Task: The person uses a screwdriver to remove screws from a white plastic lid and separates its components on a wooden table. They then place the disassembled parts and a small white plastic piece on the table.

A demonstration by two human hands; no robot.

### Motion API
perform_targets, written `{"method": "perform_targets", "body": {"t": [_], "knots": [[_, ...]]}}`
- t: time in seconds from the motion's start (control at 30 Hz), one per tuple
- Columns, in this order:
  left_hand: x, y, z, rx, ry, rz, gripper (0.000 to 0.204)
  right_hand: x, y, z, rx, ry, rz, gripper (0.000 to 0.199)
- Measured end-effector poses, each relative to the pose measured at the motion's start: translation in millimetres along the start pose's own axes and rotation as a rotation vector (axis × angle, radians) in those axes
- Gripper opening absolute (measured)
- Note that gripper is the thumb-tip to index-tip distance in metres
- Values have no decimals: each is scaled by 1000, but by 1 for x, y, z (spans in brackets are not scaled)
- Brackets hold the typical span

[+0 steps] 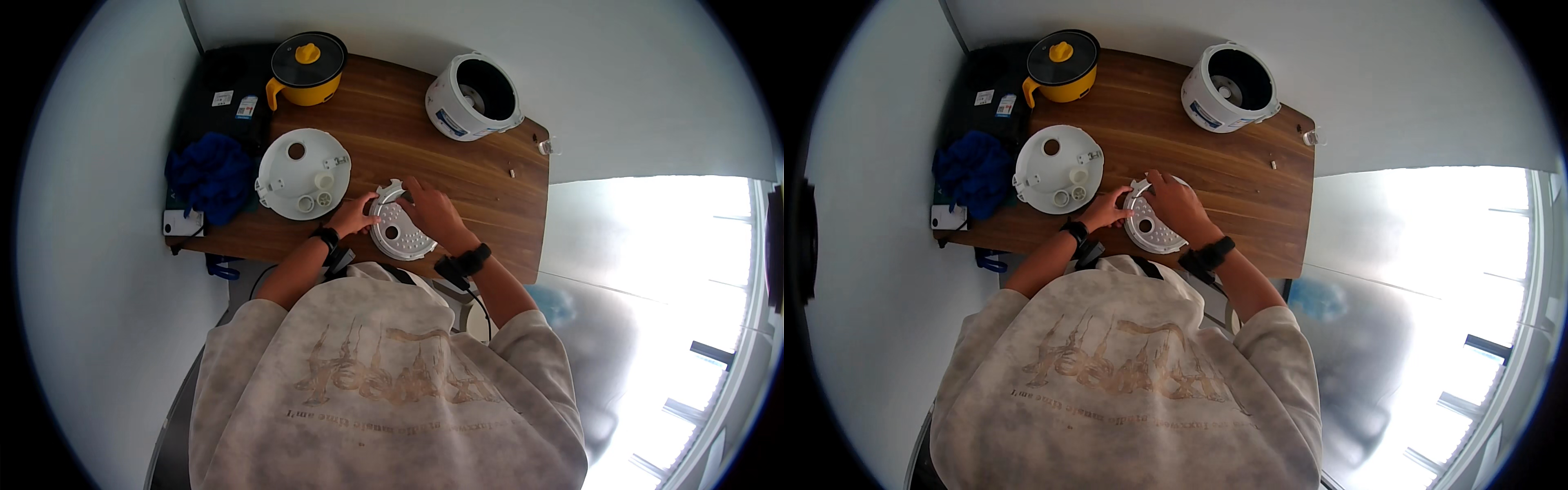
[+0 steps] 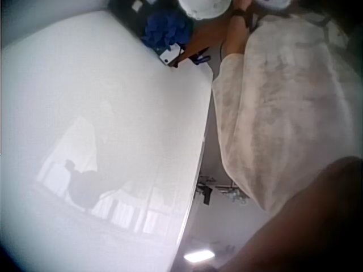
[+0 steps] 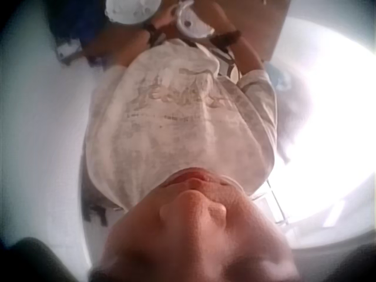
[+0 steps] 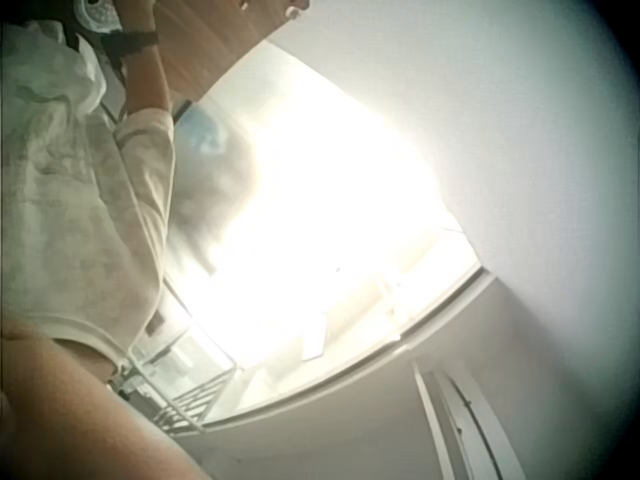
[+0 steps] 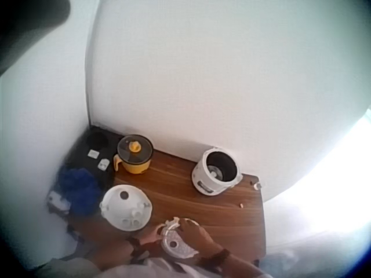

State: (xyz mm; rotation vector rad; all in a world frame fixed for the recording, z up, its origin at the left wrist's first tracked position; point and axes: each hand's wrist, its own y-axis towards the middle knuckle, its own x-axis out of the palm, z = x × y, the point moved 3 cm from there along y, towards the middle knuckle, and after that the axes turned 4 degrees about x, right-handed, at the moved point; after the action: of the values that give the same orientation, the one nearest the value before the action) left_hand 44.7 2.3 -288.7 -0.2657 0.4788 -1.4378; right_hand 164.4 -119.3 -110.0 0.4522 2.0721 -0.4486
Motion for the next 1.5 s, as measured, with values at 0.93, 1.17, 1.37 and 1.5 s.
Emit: {"method": "perform_targets", "body": {"t": [0.93,1.17,1.37,1.5], "knots": [[-26,-1,48,401,287,256,14,-22,-22,15,65,291,178,26],[-38,34,63,329,497,203,13,-34,-41,47,258,291,247,24],[-35,80,56,327,592,189,11,-40,-66,74,330,302,338,24],[-41,101,45,407,784,305,8,-40,-77,88,380,302,367,24]]}}
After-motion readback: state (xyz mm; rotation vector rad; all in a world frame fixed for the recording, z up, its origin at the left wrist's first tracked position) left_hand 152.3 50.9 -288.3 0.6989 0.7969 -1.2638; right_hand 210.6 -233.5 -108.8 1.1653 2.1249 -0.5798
